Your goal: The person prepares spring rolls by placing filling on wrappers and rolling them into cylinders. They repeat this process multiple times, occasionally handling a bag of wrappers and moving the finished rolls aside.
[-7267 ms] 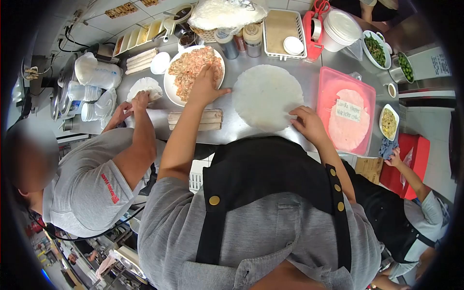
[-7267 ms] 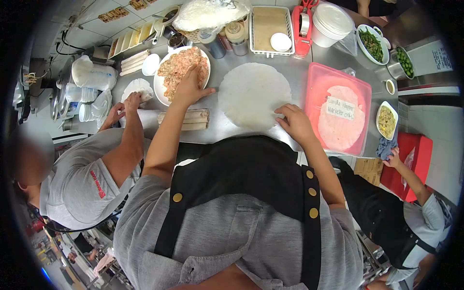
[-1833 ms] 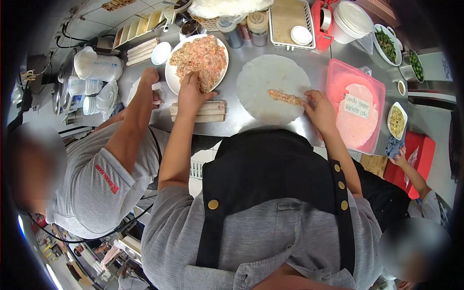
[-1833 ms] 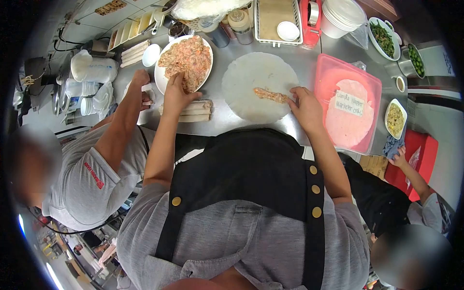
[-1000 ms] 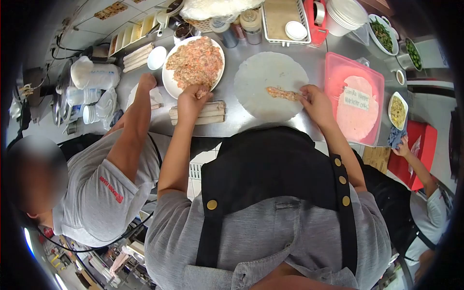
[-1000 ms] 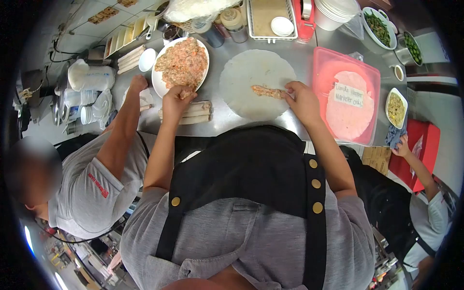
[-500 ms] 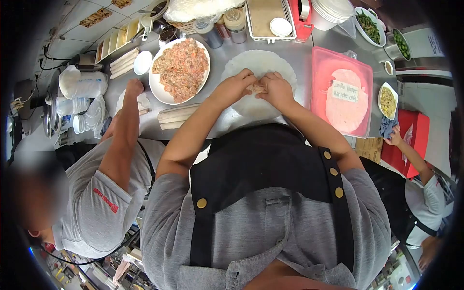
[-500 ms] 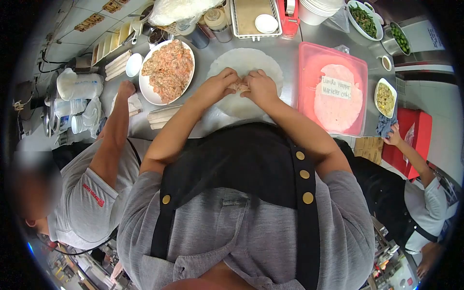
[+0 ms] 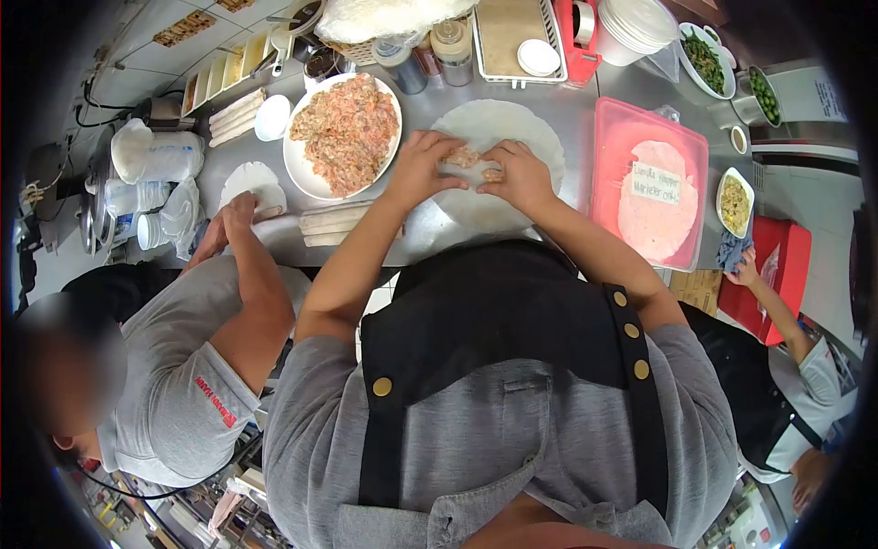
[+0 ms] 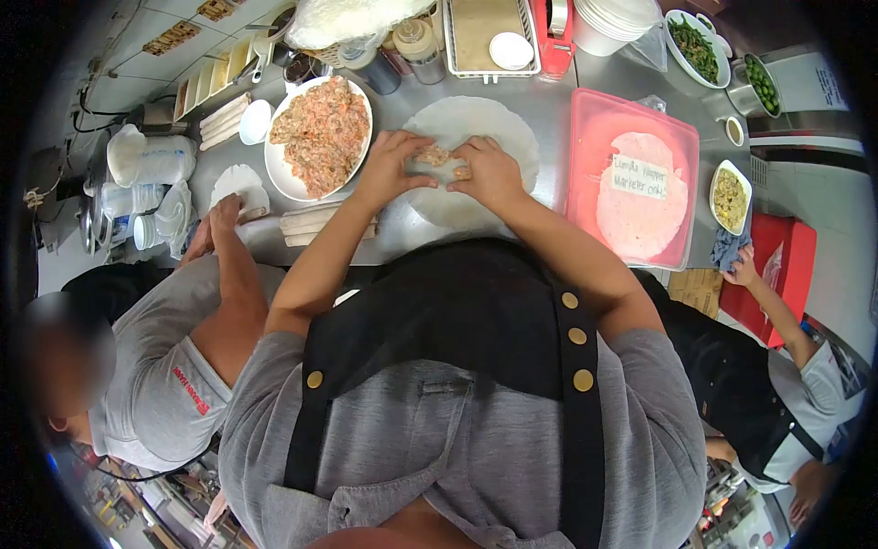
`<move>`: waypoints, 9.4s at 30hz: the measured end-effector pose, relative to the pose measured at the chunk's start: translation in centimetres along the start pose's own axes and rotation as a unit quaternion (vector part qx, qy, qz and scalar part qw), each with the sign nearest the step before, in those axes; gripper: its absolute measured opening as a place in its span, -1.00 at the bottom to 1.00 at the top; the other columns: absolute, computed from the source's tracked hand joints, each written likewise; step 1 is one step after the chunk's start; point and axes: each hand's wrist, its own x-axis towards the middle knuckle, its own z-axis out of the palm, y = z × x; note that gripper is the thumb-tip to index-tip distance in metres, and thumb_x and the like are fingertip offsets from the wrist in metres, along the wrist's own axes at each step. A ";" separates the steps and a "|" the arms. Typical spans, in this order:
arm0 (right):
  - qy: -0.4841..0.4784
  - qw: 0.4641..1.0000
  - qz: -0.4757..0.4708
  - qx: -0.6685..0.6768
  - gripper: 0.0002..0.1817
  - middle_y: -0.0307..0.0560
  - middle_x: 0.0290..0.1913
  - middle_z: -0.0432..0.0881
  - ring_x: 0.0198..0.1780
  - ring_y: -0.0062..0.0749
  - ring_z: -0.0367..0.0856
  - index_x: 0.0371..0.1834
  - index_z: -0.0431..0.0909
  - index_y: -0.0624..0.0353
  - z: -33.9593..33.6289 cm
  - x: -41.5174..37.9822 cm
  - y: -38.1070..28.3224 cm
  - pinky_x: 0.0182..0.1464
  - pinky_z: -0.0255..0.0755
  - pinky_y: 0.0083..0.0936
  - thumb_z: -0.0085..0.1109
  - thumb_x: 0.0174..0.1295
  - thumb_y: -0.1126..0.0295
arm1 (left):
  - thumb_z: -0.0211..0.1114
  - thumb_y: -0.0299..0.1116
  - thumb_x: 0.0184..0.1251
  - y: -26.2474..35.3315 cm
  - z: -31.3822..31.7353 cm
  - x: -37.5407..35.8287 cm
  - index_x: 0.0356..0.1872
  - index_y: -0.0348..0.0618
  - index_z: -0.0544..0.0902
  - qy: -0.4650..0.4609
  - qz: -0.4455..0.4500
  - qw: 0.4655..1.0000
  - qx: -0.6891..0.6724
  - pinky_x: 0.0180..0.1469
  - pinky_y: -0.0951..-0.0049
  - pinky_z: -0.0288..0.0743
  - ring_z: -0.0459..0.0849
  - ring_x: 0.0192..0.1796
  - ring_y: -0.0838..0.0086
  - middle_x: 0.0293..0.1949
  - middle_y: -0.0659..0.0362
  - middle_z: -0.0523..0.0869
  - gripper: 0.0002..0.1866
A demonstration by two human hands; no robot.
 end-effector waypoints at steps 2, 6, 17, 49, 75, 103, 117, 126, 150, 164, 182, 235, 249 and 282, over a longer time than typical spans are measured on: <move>0.005 1.000 -0.009 -0.009 -0.48 -0.26 0.00 0.67 0.13 -0.19 0.61 -0.03 0.74 0.00 -0.1 -0.1 -0.4 0.12 0.56 -0.26 0.68 -0.10 0.17 | 0.65 0.05 -0.06 0.1 0.1 -0.3 0.14 0.19 0.81 -0.008 -0.027 0.999 0.036 0.16 0.22 0.41 0.55 0.16 0.31 0.03 0.28 0.73 -0.37; -0.061 0.994 0.068 -0.062 -0.52 -0.23 0.00 0.67 0.19 -0.21 0.61 -0.01 0.74 -0.02 -0.6 0.1 -0.9 0.19 0.58 -0.25 0.64 -0.06 0.22 | 0.62 0.07 0.01 0.8 0.7 0.3 0.09 0.11 0.81 -0.042 -0.032 0.986 0.159 0.17 0.19 0.37 0.57 0.15 0.33 0.03 0.32 0.75 -0.42; 0.056 0.998 -0.003 0.041 -0.57 -0.21 -0.03 0.70 0.11 -0.16 0.65 -0.09 0.72 0.06 -0.7 -1.0 -1.2 0.10 0.56 -0.22 0.63 -0.01 0.20 | 0.62 -0.16 0.06 1.1 0.5 1.4 -0.11 0.16 0.83 -0.116 -0.035 0.993 0.014 0.16 0.23 0.30 0.60 0.09 0.38 -0.08 0.40 0.78 -0.68; 0.056 0.995 -0.078 -0.003 -0.63 -0.34 -0.11 0.67 0.03 -0.25 0.58 -0.09 0.77 -0.07 0.9 -0.1 -1.2 0.03 0.55 -0.27 0.59 0.02 0.14 | 0.66 -0.23 -0.07 -0.1 0.8 -0.4 -0.05 0.13 0.85 -0.048 0.010 0.998 0.049 0.24 0.23 0.44 0.58 0.16 0.31 -0.06 0.38 0.75 -0.56; 0.052 0.995 -0.081 -0.017 -0.76 -0.31 -0.24 0.68 -0.13 -0.23 0.56 -0.27 0.74 0.02 -0.6 -2.6 2.2 -0.05 0.53 -0.31 0.57 0.02 0.26 | 0.63 -0.05 -0.05 2.3 3.1 1.1 0.02 0.18 0.81 -0.127 0.027 0.986 0.102 0.22 0.17 0.33 0.54 0.21 0.39 0.00 0.42 0.70 -0.49; 0.002 0.996 -0.075 -0.046 -0.67 -0.34 -0.10 0.67 0.04 -0.27 0.59 -0.11 0.79 -0.07 2.4 0.6 -0.7 0.06 0.54 -0.32 0.56 0.06 0.17 | 0.64 -0.35 -0.01 -1.2 1.0 -1.4 -0.03 0.04 0.84 -0.025 -0.019 0.999 0.027 0.26 0.23 0.51 0.60 0.12 0.21 -0.03 0.22 0.75 -0.58; 0.059 0.998 -0.016 -0.009 -0.55 -0.12 0.00 0.70 0.06 -0.09 0.59 0.16 0.65 0.09 -1.6 -2.9 1.0 0.11 0.50 -0.22 0.46 0.20 0.29 | 0.57 -0.43 0.07 1.1 -7.5 -7.0 0.07 -0.22 0.71 0.034 -0.224 0.951 0.211 0.19 0.16 0.61 0.70 0.10 0.08 0.00 0.00 0.72 -0.53; 0.069 0.997 -0.029 0.010 -0.72 -0.17 -0.11 0.73 0.01 -0.13 0.59 -0.04 0.72 0.07 -2.2 -2.2 0.4 0.07 0.52 -0.24 0.44 0.17 0.35 | 0.39 -0.39 0.29 2.0 -6.6 -6.0 -0.10 -0.17 0.75 0.022 -0.211 0.934 0.286 -0.05 0.16 0.67 0.77 -0.11 0.12 -0.23 0.04 0.76 -0.80; -0.043 0.998 -0.053 -0.011 -0.78 -0.29 -0.17 0.70 0.05 -0.26 0.60 -0.23 0.79 -0.05 2.1 3.4 -2.3 0.09 0.55 -0.28 0.56 0.07 0.23 | 0.57 -0.38 0.06 1.5 -2.7 -1.2 -0.10 -0.02 0.83 -0.027 -0.066 0.993 0.091 0.18 0.25 0.58 0.63 0.15 0.22 -0.07 0.20 0.75 -0.69; 0.001 1.000 -0.022 -0.008 -0.64 -0.28 -0.11 0.69 0.07 -0.22 0.60 -0.12 0.77 -0.03 -0.4 -0.1 -1.0 0.12 0.55 -0.27 0.61 -0.01 0.23 | 0.42 -0.43 0.26 1.7 -2.5 -1.2 -0.11 -0.13 0.80 -0.049 -0.132 0.990 0.012 0.13 0.24 0.63 0.76 0.08 0.16 -0.04 0.09 0.79 -0.81; 0.011 0.995 -0.100 0.015 -0.82 -0.31 -0.23 0.67 -0.04 -0.28 0.59 -0.38 0.75 -0.03 1.8 1.3 -0.7 0.01 0.54 -0.30 0.57 0.04 0.23 | 0.54 -0.35 0.15 -0.7 -0.7 -1.4 -0.28 -0.12 0.80 -0.044 -0.067 0.995 0.064 0.13 0.22 0.57 0.62 0.08 0.17 -0.06 0.13 0.70 -0.85; -0.009 0.991 0.052 -0.121 -0.62 -0.44 -0.04 0.70 0.11 -0.29 0.52 -0.04 0.80 -0.14 -3.7 -6.1 4.2 0.17 0.34 -0.17 0.57 0.03 0.16 | 0.59 -0.09 0.08 7.9 6.6 4.1 -0.14 0.13 0.84 -0.093 0.020 0.991 0.098 0.13 0.14 0.41 0.60 0.11 0.37 -0.14 0.40 0.72 -0.69; 0.011 0.981 0.099 -0.167 -0.59 -0.35 -0.23 0.79 0.04 -0.36 0.59 0.07 0.73 -0.17 -4.4 -6.3 4.8 0.07 0.30 -0.21 0.48 0.09 0.28 | 0.52 -0.07 0.14 7.8 8.2 5.6 -0.31 0.21 0.85 -0.146 0.045 0.984 0.087 0.15 0.20 0.31 0.57 0.06 0.47 -0.23 0.45 0.76 -0.84; 0.021 0.988 0.009 -0.155 -0.69 -0.41 -0.06 0.69 0.10 -0.33 0.53 -0.12 0.81 -0.12 -3.6 -5.1 3.0 0.12 0.35 -0.21 0.54 0.06 0.14 | 0.62 -0.01 0.00 5.6 5.5 2.6 -0.09 0.24 0.83 -0.090 0.025 0.994 0.061 0.20 0.19 0.22 0.56 0.14 0.47 -0.06 0.50 0.72 -0.61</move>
